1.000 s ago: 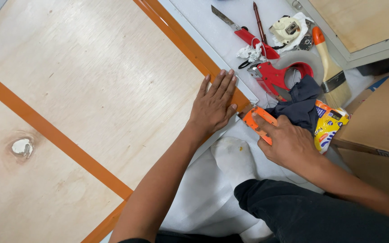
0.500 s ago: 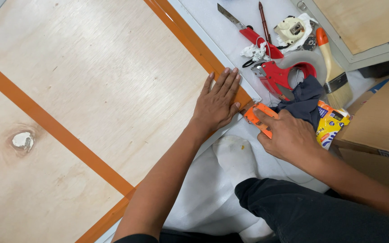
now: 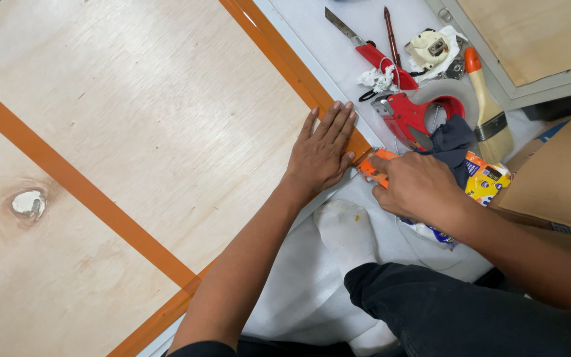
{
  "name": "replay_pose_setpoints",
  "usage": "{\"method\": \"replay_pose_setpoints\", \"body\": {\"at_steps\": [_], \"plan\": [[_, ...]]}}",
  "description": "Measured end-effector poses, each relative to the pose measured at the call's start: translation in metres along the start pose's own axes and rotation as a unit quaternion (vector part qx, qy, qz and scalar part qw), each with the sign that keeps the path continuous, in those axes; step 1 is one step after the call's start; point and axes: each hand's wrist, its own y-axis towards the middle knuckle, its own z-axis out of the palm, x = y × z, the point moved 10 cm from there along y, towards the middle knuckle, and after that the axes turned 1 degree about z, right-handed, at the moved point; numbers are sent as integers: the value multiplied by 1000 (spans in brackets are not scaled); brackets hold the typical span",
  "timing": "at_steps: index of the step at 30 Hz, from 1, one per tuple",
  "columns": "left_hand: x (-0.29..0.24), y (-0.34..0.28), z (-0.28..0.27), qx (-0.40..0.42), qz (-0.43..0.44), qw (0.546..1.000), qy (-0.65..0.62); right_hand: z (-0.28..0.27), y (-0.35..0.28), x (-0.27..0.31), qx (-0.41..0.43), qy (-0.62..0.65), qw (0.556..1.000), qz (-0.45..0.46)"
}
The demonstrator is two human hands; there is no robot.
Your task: Wiping a wooden backing board and applying tape using a dispenser.
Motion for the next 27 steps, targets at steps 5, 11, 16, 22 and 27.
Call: {"method": "replay_pose_setpoints", "body": {"at_steps": [5, 11, 16, 22, 27], "plan": [[0, -1, -5, -9, -2, 1000, -5, -8, 17, 12, 15, -35, 999, -15], [2, -1, 0, -20, -4, 1000, -5, 11, 30, 2, 89, -165, 981, -45], [-2, -10, -27, -145, 28, 986, -72, -65, -9, -25, 156, -183, 971, -17], [-11, 9, -13, -213, -47, 976, -12, -135, -2, -103, -83, 441, 877, -172], [-11, 14, 10, -122, -7, 992, 17, -121, 11, -94, 37, 717, 650, -248]]}}
